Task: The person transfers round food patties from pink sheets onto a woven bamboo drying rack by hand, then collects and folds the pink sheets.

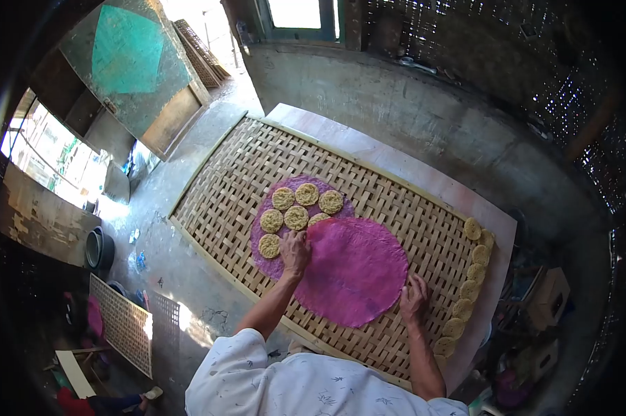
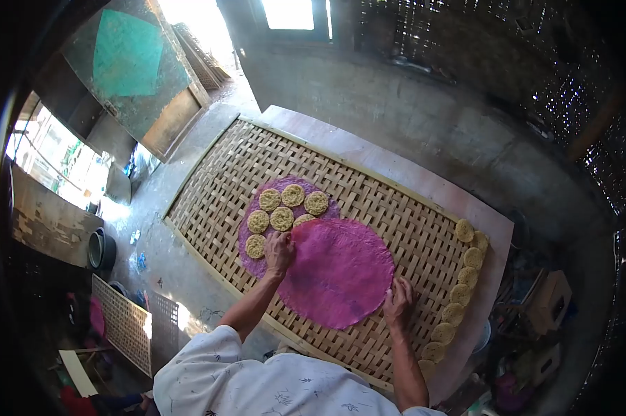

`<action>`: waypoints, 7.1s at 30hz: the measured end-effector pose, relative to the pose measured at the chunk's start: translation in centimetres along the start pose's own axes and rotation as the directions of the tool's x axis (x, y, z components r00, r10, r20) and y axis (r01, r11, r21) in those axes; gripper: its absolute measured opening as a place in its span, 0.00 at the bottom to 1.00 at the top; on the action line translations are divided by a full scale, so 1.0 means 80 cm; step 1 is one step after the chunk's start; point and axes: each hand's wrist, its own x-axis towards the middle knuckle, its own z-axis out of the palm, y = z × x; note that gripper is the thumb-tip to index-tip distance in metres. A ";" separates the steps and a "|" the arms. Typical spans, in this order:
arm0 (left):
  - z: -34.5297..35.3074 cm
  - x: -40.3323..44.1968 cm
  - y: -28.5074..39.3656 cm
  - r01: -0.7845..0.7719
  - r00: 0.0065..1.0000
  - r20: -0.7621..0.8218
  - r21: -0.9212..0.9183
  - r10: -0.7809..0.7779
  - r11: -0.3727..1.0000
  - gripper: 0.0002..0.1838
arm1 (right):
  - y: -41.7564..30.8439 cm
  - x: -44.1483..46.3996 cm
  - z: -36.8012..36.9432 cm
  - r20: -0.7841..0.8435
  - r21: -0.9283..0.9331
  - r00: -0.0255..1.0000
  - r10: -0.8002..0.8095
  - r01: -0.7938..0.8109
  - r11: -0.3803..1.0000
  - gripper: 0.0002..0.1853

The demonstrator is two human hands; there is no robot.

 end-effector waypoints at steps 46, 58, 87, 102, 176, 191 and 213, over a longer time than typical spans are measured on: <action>-0.007 -0.084 0.019 -0.361 0.918 0.128 -0.125 0.376 0.924 0.17 | -0.127 -0.053 0.046 -0.191 0.299 0.961 0.200 -0.138 0.944 0.16; -0.009 -0.076 0.054 -0.386 0.916 0.052 -0.166 0.398 0.908 0.05 | -0.092 -0.112 0.031 -0.266 0.251 0.923 0.277 -0.211 0.945 0.15; 0.007 -0.120 0.116 -0.395 0.869 0.175 -0.315 0.462 0.863 0.16 | -0.074 -0.180 0.014 -0.241 0.404 0.832 0.500 -0.382 0.831 0.15; 0.054 -0.169 0.124 -0.145 0.981 0.135 0.054 0.137 0.988 0.18 | 0.024 -0.181 -0.081 -0.054 0.429 0.947 0.317 -0.265 0.863 0.15; -0.054 -0.276 0.302 0.255 0.645 0.633 -0.707 0.429 0.660 0.20 | 0.047 -0.157 -0.100 0.507 0.854 0.850 0.143 -0.517 0.046 0.23; -0.036 -0.312 0.293 0.617 0.619 0.722 -0.690 0.309 0.379 0.25 | 0.026 -0.156 -0.130 0.506 0.854 0.826 0.247 -0.441 -0.275 0.17; -0.016 -0.283 0.293 0.413 0.590 0.640 -0.763 0.492 0.497 0.24 | 0.008 -0.151 -0.196 0.413 0.879 0.897 0.158 -0.438 0.187 0.24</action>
